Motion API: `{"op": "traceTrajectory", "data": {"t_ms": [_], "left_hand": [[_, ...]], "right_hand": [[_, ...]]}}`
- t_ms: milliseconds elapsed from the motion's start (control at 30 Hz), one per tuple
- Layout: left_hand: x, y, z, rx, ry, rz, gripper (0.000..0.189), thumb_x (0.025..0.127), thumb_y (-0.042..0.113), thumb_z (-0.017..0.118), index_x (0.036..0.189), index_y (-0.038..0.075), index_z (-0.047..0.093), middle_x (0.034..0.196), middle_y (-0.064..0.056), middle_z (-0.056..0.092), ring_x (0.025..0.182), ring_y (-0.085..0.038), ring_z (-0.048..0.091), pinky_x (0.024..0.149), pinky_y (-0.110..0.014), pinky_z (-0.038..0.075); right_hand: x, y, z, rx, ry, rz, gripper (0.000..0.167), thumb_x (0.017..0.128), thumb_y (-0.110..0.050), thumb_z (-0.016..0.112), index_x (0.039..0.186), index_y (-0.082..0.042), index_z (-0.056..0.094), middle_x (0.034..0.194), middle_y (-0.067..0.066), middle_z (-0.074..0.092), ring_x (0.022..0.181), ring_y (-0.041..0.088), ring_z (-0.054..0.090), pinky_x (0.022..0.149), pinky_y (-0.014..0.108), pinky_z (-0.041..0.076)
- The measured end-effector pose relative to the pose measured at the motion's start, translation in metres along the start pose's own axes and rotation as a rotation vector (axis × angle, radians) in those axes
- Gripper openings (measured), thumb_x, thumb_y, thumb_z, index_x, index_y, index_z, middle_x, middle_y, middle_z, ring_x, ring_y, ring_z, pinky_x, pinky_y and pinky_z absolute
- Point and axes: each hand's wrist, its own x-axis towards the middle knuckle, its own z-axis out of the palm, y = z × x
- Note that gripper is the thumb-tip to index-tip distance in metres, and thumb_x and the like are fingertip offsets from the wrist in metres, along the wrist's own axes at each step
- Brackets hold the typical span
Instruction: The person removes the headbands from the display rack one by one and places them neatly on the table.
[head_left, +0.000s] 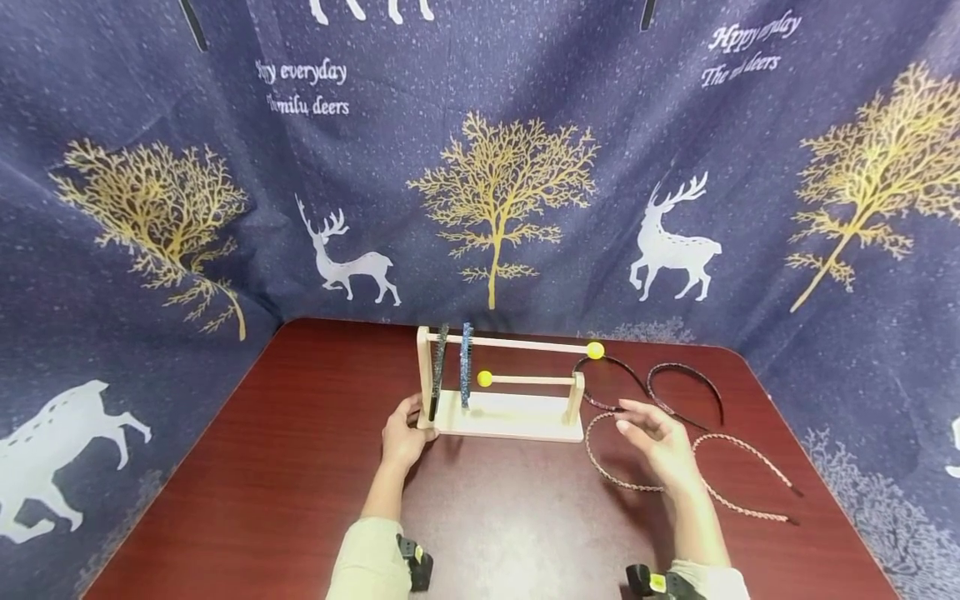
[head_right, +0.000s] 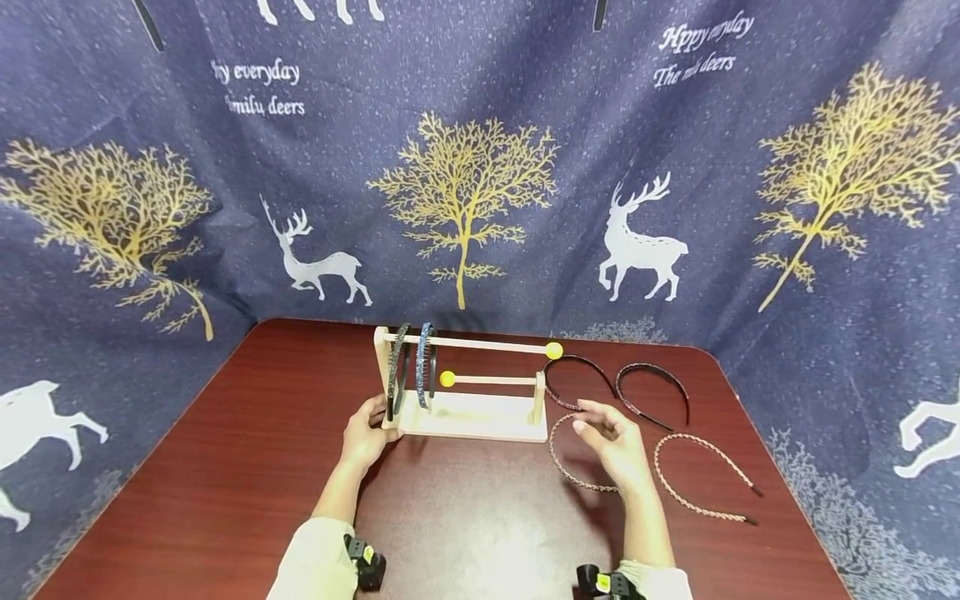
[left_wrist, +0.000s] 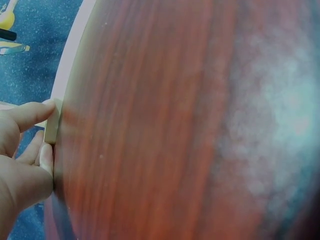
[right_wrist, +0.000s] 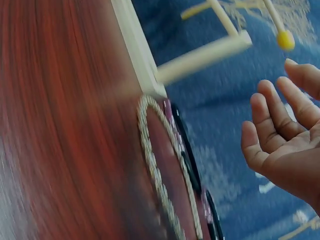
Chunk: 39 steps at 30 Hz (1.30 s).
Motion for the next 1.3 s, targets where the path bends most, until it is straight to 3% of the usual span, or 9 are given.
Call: {"op": "traceTrajectory", "data": {"t_ms": [233, 333, 567, 700, 967, 1200, 1300], "left_hand": [[0.002, -0.001, 0.000, -0.006, 0.004, 0.005, 0.067, 0.063, -0.011, 0.075, 0.126, 0.005, 0.056, 0.119, -0.015, 0.059, 0.109, -0.031, 0.055, 0.091, -0.044, 0.043], [0.002, -0.002, 0.000, 0.002, 0.006, 0.007, 0.068, 0.063, -0.010, 0.075, 0.126, 0.005, 0.056, 0.118, -0.015, 0.059, 0.109, -0.031, 0.055, 0.091, -0.044, 0.043], [0.002, -0.001, -0.001, 0.001, -0.008, 0.001, 0.068, 0.063, -0.010, 0.075, 0.127, 0.005, 0.055, 0.120, -0.016, 0.058, 0.111, -0.031, 0.054, 0.091, -0.045, 0.043], [0.001, -0.002, -0.001, 0.007, -0.011, -0.011, 0.069, 0.064, -0.009, 0.075, 0.128, 0.005, 0.054, 0.120, -0.016, 0.058, 0.109, -0.031, 0.054, 0.091, -0.045, 0.042], [0.000, -0.001, -0.001, 0.010, -0.005, -0.010, 0.069, 0.063, -0.008, 0.075, 0.127, 0.005, 0.054, 0.120, -0.015, 0.059, 0.109, -0.030, 0.054, 0.092, -0.045, 0.041], [0.000, -0.001, -0.001, 0.024, 0.019, 0.027, 0.067, 0.061, -0.009, 0.074, 0.125, 0.002, 0.056, 0.116, -0.017, 0.060, 0.105, -0.032, 0.056, 0.087, -0.045, 0.044], [0.000, 0.000, -0.001, 0.017, 0.011, 0.013, 0.068, 0.062, -0.009, 0.074, 0.126, 0.005, 0.055, 0.117, -0.016, 0.060, 0.106, -0.031, 0.056, 0.089, -0.045, 0.043]], "right_hand": [[0.007, -0.014, 0.034, 0.045, -0.073, -0.099, 0.035, 0.084, 0.003, 0.063, 0.117, 0.012, 0.054, 0.102, 0.017, 0.064, 0.093, 0.018, 0.061, 0.077, 0.020, 0.047], [0.009, -0.019, 0.051, 0.065, -0.098, -0.104, 0.036, 0.084, 0.003, 0.063, 0.118, 0.012, 0.054, 0.107, 0.026, 0.060, 0.097, 0.027, 0.059, 0.079, 0.022, 0.047], [0.012, -0.024, 0.086, 0.127, -0.153, -0.074, 0.040, 0.082, 0.005, 0.064, 0.120, 0.008, 0.054, 0.114, 0.033, 0.054, 0.105, 0.046, 0.051, 0.083, 0.026, 0.047], [0.011, -0.036, 0.100, 0.143, -0.183, -0.097, 0.040, 0.081, 0.010, 0.063, 0.119, 0.012, 0.053, 0.112, 0.035, 0.054, 0.104, 0.050, 0.049, 0.083, 0.030, 0.049], [0.012, -0.060, 0.121, 0.132, -0.241, -0.085, 0.038, 0.080, 0.011, 0.062, 0.117, 0.012, 0.053, 0.112, 0.027, 0.058, 0.107, 0.049, 0.048, 0.088, 0.054, 0.042], [0.016, -0.068, 0.138, 0.149, -0.283, -0.083, 0.038, 0.080, 0.011, 0.062, 0.116, 0.014, 0.053, 0.117, 0.027, 0.056, 0.109, 0.047, 0.048, 0.091, 0.059, 0.037], [0.019, -0.070, 0.146, 0.155, -0.302, -0.083, 0.040, 0.080, 0.010, 0.063, 0.118, 0.015, 0.051, 0.118, 0.028, 0.054, 0.111, 0.047, 0.046, 0.092, 0.060, 0.036]]}}
